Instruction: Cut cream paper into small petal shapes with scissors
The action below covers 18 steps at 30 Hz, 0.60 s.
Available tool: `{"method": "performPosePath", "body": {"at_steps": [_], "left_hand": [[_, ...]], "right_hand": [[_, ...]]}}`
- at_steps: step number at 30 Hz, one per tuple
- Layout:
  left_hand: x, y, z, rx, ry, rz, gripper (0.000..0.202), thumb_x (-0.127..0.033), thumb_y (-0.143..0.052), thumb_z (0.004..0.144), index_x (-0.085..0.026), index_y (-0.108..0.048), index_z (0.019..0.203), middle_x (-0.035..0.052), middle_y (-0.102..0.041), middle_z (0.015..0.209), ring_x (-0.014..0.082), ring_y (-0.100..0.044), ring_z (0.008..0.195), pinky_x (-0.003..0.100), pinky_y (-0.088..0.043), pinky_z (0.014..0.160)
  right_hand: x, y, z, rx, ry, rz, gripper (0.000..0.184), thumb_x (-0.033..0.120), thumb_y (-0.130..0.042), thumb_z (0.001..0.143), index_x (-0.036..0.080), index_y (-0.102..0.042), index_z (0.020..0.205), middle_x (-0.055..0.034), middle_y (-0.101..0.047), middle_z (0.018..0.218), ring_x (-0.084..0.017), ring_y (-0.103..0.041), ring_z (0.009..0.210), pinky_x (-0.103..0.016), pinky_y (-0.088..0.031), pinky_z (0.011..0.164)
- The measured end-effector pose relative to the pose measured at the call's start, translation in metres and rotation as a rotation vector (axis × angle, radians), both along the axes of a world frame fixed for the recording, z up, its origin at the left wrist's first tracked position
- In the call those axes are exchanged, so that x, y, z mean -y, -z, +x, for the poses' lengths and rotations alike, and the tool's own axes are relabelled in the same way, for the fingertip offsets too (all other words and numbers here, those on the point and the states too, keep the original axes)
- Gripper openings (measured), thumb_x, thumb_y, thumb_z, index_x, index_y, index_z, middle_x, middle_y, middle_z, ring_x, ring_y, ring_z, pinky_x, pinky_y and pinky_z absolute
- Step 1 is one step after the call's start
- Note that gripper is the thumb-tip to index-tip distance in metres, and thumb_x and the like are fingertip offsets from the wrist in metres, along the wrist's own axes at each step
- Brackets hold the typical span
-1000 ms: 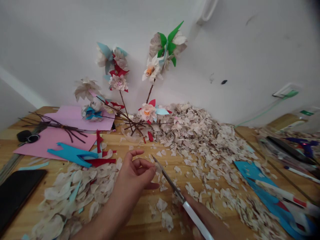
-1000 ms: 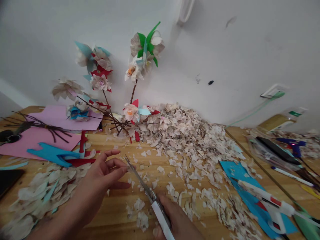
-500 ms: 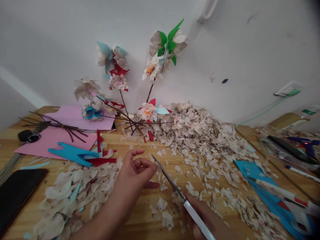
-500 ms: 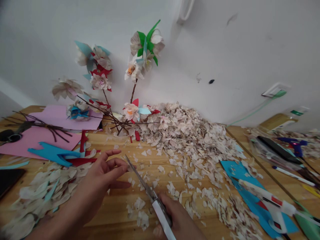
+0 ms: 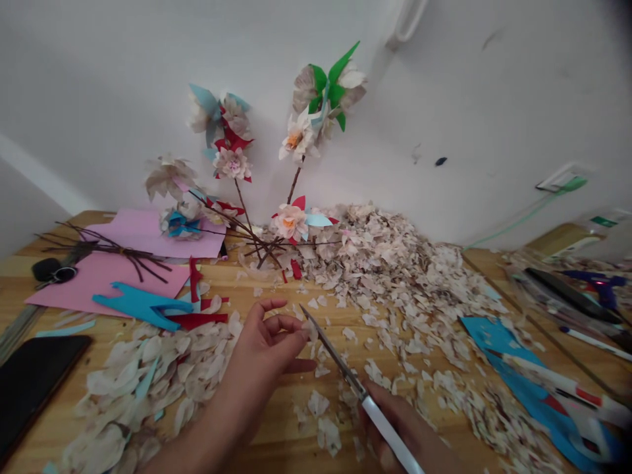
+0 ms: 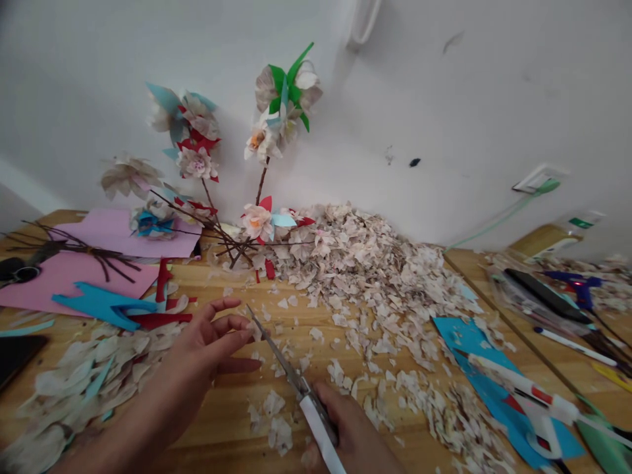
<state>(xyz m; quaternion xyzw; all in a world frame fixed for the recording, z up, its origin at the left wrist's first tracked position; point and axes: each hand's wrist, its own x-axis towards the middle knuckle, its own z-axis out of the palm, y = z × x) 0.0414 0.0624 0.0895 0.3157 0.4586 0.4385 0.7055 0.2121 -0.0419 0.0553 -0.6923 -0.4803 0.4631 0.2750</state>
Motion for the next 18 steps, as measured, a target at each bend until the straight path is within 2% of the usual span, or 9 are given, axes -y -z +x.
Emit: {"method": "performPosePath", "body": {"at_steps": [6, 9, 12, 14, 16, 18], "left_hand": [[0.001, 0.0, 0.001, 0.001, -0.011, 0.012, 0.047, -0.017, -0.073, 0.057, -0.019, -0.044, 0.094, -0.0057, -0.057, 0.062, 0.0148, -0.058, 0.062, 0.033, -0.057, 0.047], [0.001, 0.0, 0.0, -0.01, -0.01, 0.024, 0.046, -0.018, -0.072, 0.058, -0.019, -0.044, 0.094, -0.0064, -0.056, 0.063, 0.0139, -0.057, 0.061, 0.034, -0.058, 0.048], [0.0, -0.001, -0.001, -0.025, 0.002, 0.037, 0.046, -0.019, -0.072, 0.059, -0.019, -0.044, 0.095, -0.0056, -0.057, 0.064, 0.014, -0.057, 0.061, 0.034, -0.058, 0.049], [0.0, -0.001, -0.002, -0.033, 0.011, 0.048, 0.046, -0.019, -0.072, 0.06, -0.019, -0.043, 0.097, -0.0051, -0.057, 0.066, 0.0152, -0.059, 0.064, 0.034, -0.058, 0.051], [0.0, -0.001, -0.003, -0.037, 0.01, 0.053, 0.046, -0.02, -0.071, 0.062, -0.02, -0.042, 0.098, -0.0049, -0.056, 0.067, 0.0181, -0.062, 0.07, 0.034, -0.058, 0.052], [0.001, 0.0, -0.003, -0.029, -0.005, 0.056, 0.046, -0.02, -0.071, 0.063, -0.021, -0.041, 0.098, -0.0051, -0.056, 0.067, 0.0215, -0.064, 0.078, 0.033, -0.058, 0.054]], "right_hand": [[-0.003, -0.008, -0.001, -0.063, -0.019, -0.008, 0.032, 0.028, -0.051, 0.05, 0.023, -0.065, 0.078, -0.0017, -0.063, 0.069, -0.022, -0.055, 0.065, -0.029, -0.044, 0.062], [-0.004, -0.014, -0.003, -0.111, -0.035, 0.001, 0.036, 0.027, -0.051, 0.052, 0.024, -0.066, 0.085, -0.0011, -0.065, 0.072, -0.023, -0.057, 0.07, -0.029, -0.045, 0.064], [-0.003, -0.014, -0.003, -0.036, -0.026, 0.001, 0.035, 0.025, -0.051, 0.052, 0.023, -0.067, 0.084, -0.0012, -0.064, 0.07, -0.022, -0.056, 0.066, -0.028, -0.045, 0.061], [0.001, -0.007, -0.001, 0.013, -0.029, -0.001, 0.03, 0.026, -0.051, 0.052, 0.022, -0.066, 0.078, -0.0026, -0.065, 0.069, -0.022, -0.057, 0.066, -0.029, -0.046, 0.061], [0.008, 0.005, 0.005, 0.001, -0.031, 0.014, 0.03, 0.03, -0.052, 0.056, 0.022, -0.067, 0.081, -0.0053, -0.069, 0.076, -0.025, -0.062, 0.071, -0.031, -0.049, 0.063], [0.019, 0.022, 0.013, -0.049, 0.006, 0.076, 0.045, 0.039, -0.055, 0.064, 0.023, -0.064, 0.104, -0.0093, -0.07, 0.098, -0.029, -0.064, 0.088, -0.035, -0.051, 0.075]]}}
